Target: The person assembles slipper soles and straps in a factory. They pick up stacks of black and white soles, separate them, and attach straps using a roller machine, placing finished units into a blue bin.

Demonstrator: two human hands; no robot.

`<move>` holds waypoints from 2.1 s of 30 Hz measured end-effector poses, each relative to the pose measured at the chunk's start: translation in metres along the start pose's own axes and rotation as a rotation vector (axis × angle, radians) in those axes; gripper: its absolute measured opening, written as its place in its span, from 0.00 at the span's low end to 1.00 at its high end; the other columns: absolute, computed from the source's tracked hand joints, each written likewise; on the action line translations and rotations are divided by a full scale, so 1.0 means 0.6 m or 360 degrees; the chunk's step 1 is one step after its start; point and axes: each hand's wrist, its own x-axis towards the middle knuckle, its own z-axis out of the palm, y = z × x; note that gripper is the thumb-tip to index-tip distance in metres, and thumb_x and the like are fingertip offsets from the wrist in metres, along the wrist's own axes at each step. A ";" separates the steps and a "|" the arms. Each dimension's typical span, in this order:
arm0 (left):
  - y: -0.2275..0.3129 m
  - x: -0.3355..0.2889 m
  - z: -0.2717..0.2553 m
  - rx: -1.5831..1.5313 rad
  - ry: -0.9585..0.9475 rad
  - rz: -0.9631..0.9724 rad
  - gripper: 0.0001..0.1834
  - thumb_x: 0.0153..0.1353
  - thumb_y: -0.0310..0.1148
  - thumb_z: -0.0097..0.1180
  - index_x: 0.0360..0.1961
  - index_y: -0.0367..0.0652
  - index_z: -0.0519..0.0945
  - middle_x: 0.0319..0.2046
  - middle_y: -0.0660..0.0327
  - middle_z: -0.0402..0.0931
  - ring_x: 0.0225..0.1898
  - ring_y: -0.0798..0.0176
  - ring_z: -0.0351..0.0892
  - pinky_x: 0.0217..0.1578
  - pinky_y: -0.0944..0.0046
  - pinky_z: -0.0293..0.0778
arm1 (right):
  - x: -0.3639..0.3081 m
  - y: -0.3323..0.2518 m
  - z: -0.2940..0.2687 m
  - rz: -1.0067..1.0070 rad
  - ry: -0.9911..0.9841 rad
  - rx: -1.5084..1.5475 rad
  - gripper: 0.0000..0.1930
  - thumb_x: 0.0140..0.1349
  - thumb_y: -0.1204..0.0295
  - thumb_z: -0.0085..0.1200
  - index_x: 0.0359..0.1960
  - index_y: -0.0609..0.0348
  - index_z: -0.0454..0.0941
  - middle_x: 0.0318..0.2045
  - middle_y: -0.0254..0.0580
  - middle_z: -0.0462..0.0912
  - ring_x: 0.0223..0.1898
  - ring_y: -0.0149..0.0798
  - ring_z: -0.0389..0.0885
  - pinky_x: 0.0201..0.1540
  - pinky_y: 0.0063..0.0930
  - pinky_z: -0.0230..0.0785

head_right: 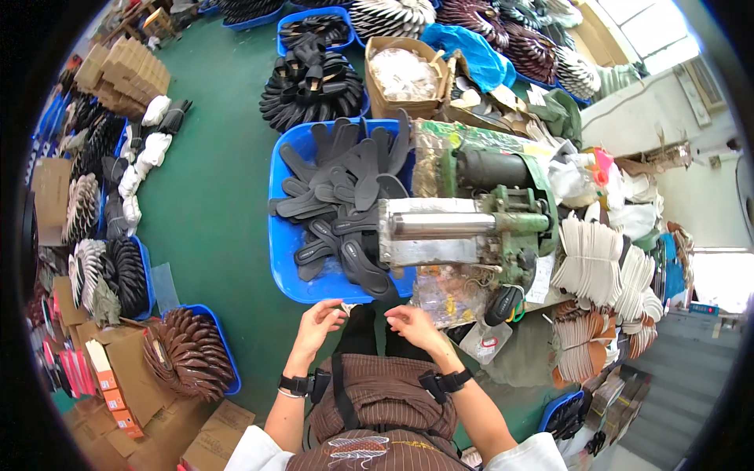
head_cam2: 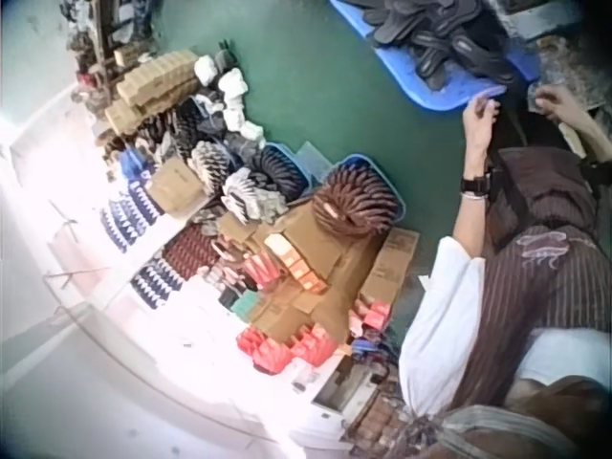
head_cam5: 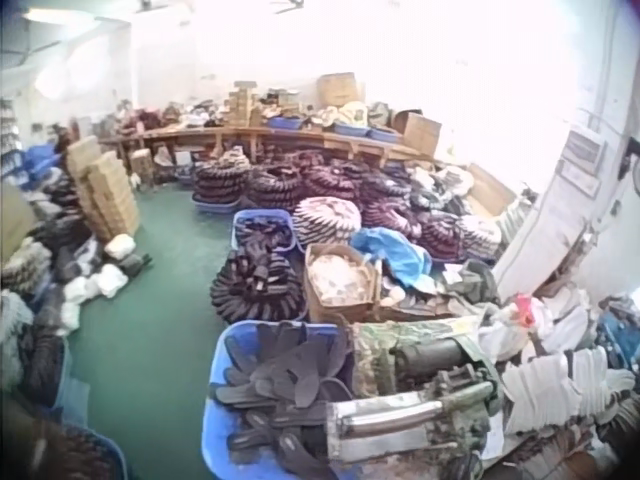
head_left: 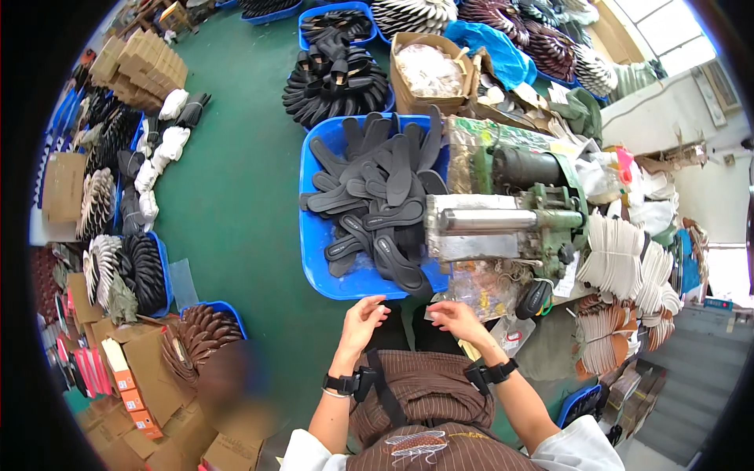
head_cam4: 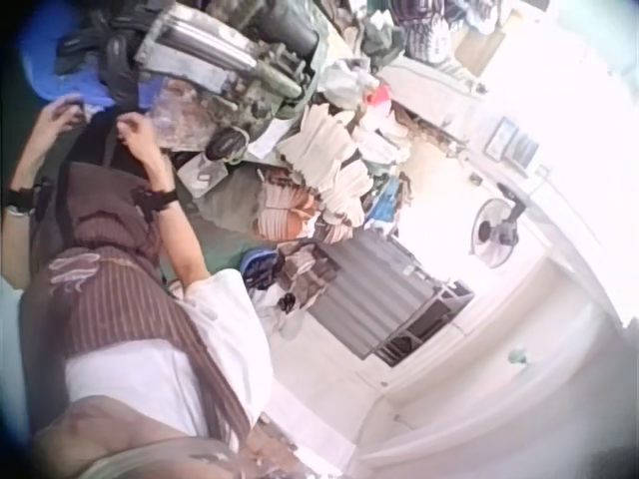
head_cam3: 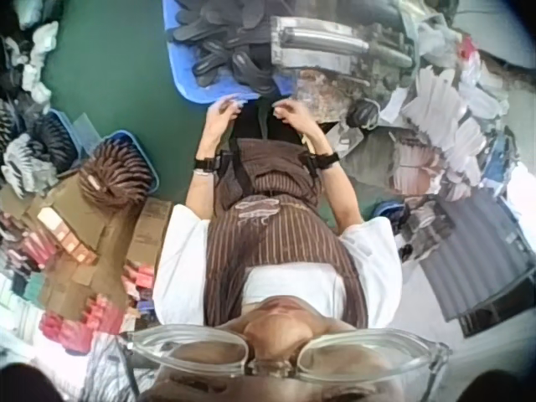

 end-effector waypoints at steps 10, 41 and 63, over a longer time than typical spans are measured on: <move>-0.166 -0.094 -0.126 -0.0278 0.0642 -0.0144 0.17 0.67 0.32 0.53 0.55 0.41 0.75 0.41 0.58 0.81 0.41 0.66 0.80 0.42 0.66 0.77 | 0.384 -0.015 0.122 -0.0449 0.0697 -0.0512 0.17 0.55 0.75 0.60 0.47 0.63 0.77 0.45 0.51 0.82 0.49 0.45 0.80 0.53 0.36 0.72; -0.355 -0.062 -0.201 -0.0299 0.0908 -0.0300 0.20 0.67 0.32 0.55 0.59 0.40 0.74 0.39 0.63 0.78 0.39 0.72 0.76 0.40 0.73 0.72 | 0.689 -0.100 0.054 0.0515 0.1645 -0.0491 0.38 0.42 0.70 0.69 0.56 0.65 0.62 0.54 0.60 0.72 0.55 0.57 0.76 0.57 0.45 0.71; 0.209 -0.086 -0.134 -0.0656 -0.0747 -0.0067 0.50 0.57 0.32 0.61 0.72 0.34 0.41 0.52 0.43 0.74 0.45 0.52 0.82 0.49 0.60 0.78 | -0.064 -0.278 0.089 -0.1840 0.0349 -0.1080 0.25 0.40 0.83 0.57 0.46 0.57 0.77 0.41 0.36 0.78 0.37 0.42 0.76 0.38 0.32 0.75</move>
